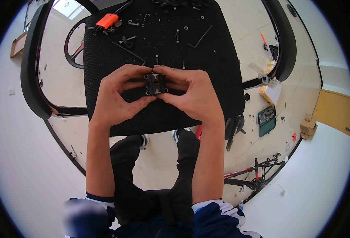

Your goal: The person assembles a small mechanical component on a black chair seat, using an Allen key to tighten screws and inserting small pins. They handle the component and fasteners by hand, repeatedly adjusting and securing parts throughout the clip.

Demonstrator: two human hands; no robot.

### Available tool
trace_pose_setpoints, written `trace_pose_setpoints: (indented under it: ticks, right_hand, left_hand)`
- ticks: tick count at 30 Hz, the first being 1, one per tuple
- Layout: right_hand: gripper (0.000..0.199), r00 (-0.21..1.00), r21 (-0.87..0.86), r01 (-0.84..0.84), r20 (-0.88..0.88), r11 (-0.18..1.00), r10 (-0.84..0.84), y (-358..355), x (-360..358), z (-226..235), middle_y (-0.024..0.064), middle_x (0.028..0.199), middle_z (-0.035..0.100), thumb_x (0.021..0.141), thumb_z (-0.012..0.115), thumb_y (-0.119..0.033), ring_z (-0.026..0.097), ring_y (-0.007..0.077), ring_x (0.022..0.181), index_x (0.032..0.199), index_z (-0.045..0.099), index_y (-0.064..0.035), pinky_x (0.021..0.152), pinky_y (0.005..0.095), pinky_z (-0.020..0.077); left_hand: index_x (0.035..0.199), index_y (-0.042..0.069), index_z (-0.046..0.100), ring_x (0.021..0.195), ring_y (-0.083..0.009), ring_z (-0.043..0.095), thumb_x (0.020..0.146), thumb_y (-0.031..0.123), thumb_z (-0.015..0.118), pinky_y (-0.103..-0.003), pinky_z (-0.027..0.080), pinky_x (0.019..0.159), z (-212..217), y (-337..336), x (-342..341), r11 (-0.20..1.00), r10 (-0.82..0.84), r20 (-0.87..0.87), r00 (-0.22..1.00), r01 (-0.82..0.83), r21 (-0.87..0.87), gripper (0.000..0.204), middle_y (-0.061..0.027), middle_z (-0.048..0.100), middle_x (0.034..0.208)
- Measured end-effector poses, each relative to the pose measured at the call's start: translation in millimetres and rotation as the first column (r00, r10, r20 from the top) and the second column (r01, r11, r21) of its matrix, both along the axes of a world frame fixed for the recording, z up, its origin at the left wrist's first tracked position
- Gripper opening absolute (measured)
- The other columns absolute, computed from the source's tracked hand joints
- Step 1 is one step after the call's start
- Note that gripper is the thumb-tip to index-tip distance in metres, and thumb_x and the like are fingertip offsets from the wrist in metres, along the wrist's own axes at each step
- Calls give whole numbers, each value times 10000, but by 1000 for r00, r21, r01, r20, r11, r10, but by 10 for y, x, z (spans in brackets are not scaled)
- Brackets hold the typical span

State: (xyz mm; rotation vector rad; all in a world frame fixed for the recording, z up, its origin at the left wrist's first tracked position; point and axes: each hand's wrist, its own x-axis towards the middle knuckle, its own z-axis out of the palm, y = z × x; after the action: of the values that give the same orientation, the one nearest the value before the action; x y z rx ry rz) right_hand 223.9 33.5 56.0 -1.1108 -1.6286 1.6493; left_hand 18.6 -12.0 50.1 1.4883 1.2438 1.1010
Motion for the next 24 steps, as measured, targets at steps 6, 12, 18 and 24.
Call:
trace_pose_setpoints:
  ticks: [6, 12, 18, 24]
  right_hand:
    - [536, 997, 30, 57, 57, 998, -58, 23, 49, 23, 146, 1182, 710, 742, 742, 76, 694, 235, 1093, 1267, 657, 9, 982, 342, 552]
    - [292, 852, 322, 327, 306, 888, -425, 183, 259, -107, 113, 998, 747, 788, 775, -44, 709, 154, 767, 1072, 737, 11, 704, 266, 568]
    - [203, 727, 439, 165, 551, 883, -409, 244, 51, -346, 121, 876, 736, 805, 779, -120, 704, 165, 723, 970, 755, -4, 680, 272, 553]
    - [139, 939, 77, 338, 44, 938, -342, 115, 5, 86, 114, 829, 744, 833, 755, -48, 733, 160, 735, 942, 735, 36, 686, 240, 568]
  left_hand:
    - [1123, -11, 705, 951, -204, 710, 657, -60, 793, -327, 601, 896, -16, -17, 20, 996, 53, -131, 990, -43, 76, 477, -105, 670, 1087]
    - [1092, 0, 733, 899, -170, 710, 631, -24, 796, -290, 596, 853, -54, -34, -33, 993, 97, -217, 971, -78, 93, 466, -83, 696, 1052]
    - [1084, 16, 744, 895, -170, 708, 616, -11, 809, -295, 596, 859, -71, -28, 1, 992, 87, -190, 978, -67, 108, 473, -81, 702, 1037]
    - [1051, 3, 740, 863, -204, 716, 599, -10, 813, -296, 598, 806, -55, -54, -25, 987, 104, -186, 977, -78, 141, 457, -90, 708, 999]
